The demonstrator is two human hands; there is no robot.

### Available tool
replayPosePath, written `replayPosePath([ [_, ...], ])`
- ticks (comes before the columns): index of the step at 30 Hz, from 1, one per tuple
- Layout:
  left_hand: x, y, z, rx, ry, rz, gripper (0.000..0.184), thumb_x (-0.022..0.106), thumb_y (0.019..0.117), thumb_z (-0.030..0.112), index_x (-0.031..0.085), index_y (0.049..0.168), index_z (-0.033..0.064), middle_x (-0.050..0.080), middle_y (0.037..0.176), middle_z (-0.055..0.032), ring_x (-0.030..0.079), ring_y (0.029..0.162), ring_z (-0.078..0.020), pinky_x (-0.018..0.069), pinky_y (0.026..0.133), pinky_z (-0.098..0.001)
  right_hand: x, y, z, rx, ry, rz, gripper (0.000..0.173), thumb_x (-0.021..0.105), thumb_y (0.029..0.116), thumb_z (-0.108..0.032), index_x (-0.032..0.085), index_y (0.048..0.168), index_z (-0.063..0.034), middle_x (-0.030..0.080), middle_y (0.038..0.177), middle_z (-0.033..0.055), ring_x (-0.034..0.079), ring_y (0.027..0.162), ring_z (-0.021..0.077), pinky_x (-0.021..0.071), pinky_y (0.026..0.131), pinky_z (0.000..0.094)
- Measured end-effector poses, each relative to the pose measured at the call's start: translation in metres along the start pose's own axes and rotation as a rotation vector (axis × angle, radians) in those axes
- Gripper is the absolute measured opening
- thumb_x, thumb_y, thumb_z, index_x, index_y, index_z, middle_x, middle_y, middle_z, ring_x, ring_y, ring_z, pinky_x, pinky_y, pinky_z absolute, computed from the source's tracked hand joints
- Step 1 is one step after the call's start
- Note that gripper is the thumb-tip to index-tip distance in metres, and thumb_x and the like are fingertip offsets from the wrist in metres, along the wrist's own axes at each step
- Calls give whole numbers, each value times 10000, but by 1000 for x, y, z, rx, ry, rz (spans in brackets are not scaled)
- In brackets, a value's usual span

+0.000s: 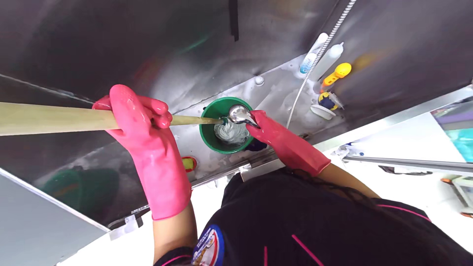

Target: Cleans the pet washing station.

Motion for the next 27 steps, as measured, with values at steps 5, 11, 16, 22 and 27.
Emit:
replayPosePath([
  [5,5,-3,-1,-65,-8,22,208,413,1040,60,474,855,134,604,547,-3,593,432,-126,514,415,-246,-11,-7,-19,-42,64,0,366,576,1008,-290,587,1322,-104,668,1176,124,668,1037,221,549,861,447],
  [11,-2,-7,-20,-179,109,84,125,474,1064,111,483,940,129,663,652,-9,662,538,-157,581,509,-287,-8,-6,-6,-48,76,24,469,543,1026,-349,508,1437,-125,628,1325,103,654,1137,168,556,949,398],
  [16,-36,-1,-43,-262,282,206,182,516,1080,197,559,1016,32,723,815,-76,731,722,-209,641,688,-370,-6,-7,0,-30,30,33,516,518,1032,-412,480,1482,-162,630,1346,117,666,1156,216,561,974,477],
  [22,-81,15,-63,-364,472,361,288,558,1062,235,649,1037,-37,748,886,-128,756,787,-218,661,760,-393,13,8,20,-101,43,74,589,559,988,-463,482,1472,-137,660,1248,191,702,1031,315,571,867,589],
  [27,-111,32,-81,-461,854,470,506,660,962,479,630,1307,110,729,1100,-95,727,958,-176,624,858,-438,16,11,31,-84,45,75,619,553,987,-489,467,1476,-120,664,1228,203,711,993,330,578,841,596],
])
Point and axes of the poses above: each hand's wrist, its own y-axis towards the middle knuckle, its own x-axis out of the palm, z = x × y, the point moved 5 cm from there along y, towards the middle knuckle
